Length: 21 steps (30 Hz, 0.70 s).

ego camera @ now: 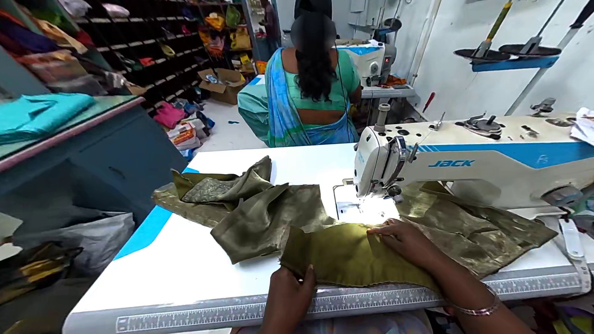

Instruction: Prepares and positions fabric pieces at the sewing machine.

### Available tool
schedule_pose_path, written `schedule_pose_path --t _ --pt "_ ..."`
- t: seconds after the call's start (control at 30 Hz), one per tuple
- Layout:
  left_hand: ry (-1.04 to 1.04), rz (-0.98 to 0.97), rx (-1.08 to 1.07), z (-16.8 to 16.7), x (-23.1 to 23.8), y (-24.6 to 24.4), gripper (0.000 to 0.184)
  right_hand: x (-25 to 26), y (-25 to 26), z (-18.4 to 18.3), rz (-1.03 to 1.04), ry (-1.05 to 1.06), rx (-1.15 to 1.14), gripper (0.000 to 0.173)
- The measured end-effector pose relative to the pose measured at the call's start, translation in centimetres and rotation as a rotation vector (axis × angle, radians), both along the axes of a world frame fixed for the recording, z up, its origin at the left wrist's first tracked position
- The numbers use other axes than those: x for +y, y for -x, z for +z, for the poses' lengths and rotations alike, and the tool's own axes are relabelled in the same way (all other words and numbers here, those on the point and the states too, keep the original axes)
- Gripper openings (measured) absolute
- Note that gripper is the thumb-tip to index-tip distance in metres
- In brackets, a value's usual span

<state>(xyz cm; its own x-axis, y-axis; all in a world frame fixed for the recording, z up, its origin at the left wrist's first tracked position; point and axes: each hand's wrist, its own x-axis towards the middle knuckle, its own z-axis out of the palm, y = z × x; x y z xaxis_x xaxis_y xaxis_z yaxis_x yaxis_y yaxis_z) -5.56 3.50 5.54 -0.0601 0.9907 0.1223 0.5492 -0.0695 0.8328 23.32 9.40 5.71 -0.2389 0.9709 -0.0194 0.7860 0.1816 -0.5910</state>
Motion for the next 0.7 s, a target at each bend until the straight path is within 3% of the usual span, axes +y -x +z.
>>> schedule_pose_path --t 0.7 --pt "-0.016 -0.041 0.066 -0.2 0.1 0.7 0.029 -0.7 1.7 1.7 0.004 0.115 -0.288 0.042"
